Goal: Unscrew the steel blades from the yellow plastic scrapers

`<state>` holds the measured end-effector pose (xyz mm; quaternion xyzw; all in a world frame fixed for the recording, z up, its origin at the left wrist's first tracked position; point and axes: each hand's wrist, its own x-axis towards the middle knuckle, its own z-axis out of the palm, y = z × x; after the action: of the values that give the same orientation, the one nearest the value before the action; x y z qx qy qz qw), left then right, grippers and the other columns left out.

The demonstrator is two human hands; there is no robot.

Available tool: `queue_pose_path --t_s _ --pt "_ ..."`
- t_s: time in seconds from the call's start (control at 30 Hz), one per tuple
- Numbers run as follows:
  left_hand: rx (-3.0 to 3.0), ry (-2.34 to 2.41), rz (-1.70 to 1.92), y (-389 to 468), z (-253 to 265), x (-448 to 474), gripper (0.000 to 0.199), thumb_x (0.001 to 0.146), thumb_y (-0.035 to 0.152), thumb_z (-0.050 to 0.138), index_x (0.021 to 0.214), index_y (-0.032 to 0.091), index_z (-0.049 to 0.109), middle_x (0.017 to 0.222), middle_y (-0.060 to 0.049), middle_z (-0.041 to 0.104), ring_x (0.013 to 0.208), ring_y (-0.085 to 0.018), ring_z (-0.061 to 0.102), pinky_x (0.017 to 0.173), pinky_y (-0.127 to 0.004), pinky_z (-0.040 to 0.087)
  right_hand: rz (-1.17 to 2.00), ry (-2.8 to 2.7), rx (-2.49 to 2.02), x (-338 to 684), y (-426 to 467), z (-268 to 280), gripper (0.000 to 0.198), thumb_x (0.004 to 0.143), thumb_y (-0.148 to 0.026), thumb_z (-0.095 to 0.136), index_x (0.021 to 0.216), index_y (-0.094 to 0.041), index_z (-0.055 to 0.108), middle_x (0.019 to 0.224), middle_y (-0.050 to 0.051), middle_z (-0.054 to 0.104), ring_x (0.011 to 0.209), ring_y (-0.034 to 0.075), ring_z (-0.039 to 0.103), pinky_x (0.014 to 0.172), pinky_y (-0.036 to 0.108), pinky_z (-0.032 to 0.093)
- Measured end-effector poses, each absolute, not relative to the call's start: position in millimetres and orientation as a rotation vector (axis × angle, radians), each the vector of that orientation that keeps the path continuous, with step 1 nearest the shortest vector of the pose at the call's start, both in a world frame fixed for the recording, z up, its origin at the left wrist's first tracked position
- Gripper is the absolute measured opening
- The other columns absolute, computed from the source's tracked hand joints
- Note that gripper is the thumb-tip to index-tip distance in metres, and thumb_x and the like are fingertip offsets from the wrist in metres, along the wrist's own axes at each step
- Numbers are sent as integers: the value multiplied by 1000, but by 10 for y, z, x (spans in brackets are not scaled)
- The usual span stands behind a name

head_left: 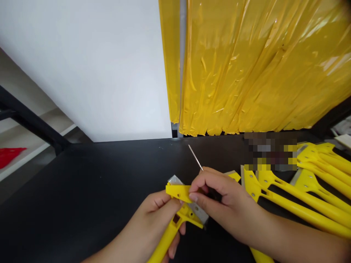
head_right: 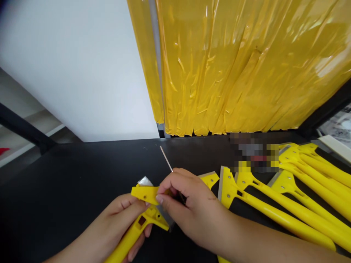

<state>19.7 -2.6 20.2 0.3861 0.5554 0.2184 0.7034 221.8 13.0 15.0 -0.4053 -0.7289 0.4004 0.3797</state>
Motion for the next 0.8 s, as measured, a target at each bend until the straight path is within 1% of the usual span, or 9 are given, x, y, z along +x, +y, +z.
queue_pose_path --t_s 0.1,0.17,0.2,0.27,0.33,0.4,0.5,0.63,0.8 --pt "881 1221 470 -11 216 193 46 84 61 65 62 21 61 38 1 53 27 -10 40 26 -17 34 1049 -1815 -1079 2202 143 146 9 95 -17 71 96 -26 68 85 -4 51 79 13 52 71 26 44" --pt "903 1222 477 -6 227 184 45 84 60 65 62 21 61 37 1 53 29 -10 42 27 -16 36 1061 -1795 -1112 2204 156 157 16 92 -18 74 103 -28 70 88 -4 51 82 13 53 75 27 44" --pt "909 1216 476 -3 229 178 45 83 60 66 62 21 61 37 1 53 29 -11 42 27 -16 36 1069 -1790 -1129 2210 163 168 16 90 -18 76 102 -28 71 87 -4 51 82 13 53 75 27 44" --pt "914 1199 488 5 227 166 45 82 62 68 63 21 61 37 2 53 28 -11 43 26 -17 36 1095 -1779 -1156 2227 172 204 8 89 -22 78 90 -26 71 82 -5 51 76 12 51 69 27 42" --pt "908 1168 524 13 216 152 45 82 63 70 67 21 62 38 3 53 28 -11 43 25 -16 36 1139 -1762 -1167 2245 170 244 16 92 -28 76 79 -23 68 76 -5 52 70 12 49 61 27 39" --pt "891 1136 582 15 204 142 45 83 64 71 72 21 62 41 3 55 28 -10 43 26 -15 35 1186 -1734 -1169 2255 152 271 22 96 -34 72 78 -23 68 74 -5 55 67 11 50 59 26 39" --pt "859 1105 638 3 188 140 46 82 66 73 80 21 64 51 2 62 30 -9 46 25 -15 36 1216 -1698 -1172 2247 109 258 26 98 -39 69 78 -22 67 73 -4 58 67 12 53 60 25 41" --pt "819 1083 651 -27 168 143 46 86 65 71 84 20 64 63 0 68 32 -7 48 26 -14 37 1175 -1691 -1170 2217 63 172 29 101 -38 66 77 -22 60 75 -4 56 70 12 52 63 26 41" --pt "782 993 675 -46 130 115 46 87 64 70 96 20 66 69 -1 69 37 -8 49 28 -14 40 1105 -1746 -1145 2195 53 124 27 101 -31 66 77 -22 57 78 -3 54 73 13 50 66 29 39"
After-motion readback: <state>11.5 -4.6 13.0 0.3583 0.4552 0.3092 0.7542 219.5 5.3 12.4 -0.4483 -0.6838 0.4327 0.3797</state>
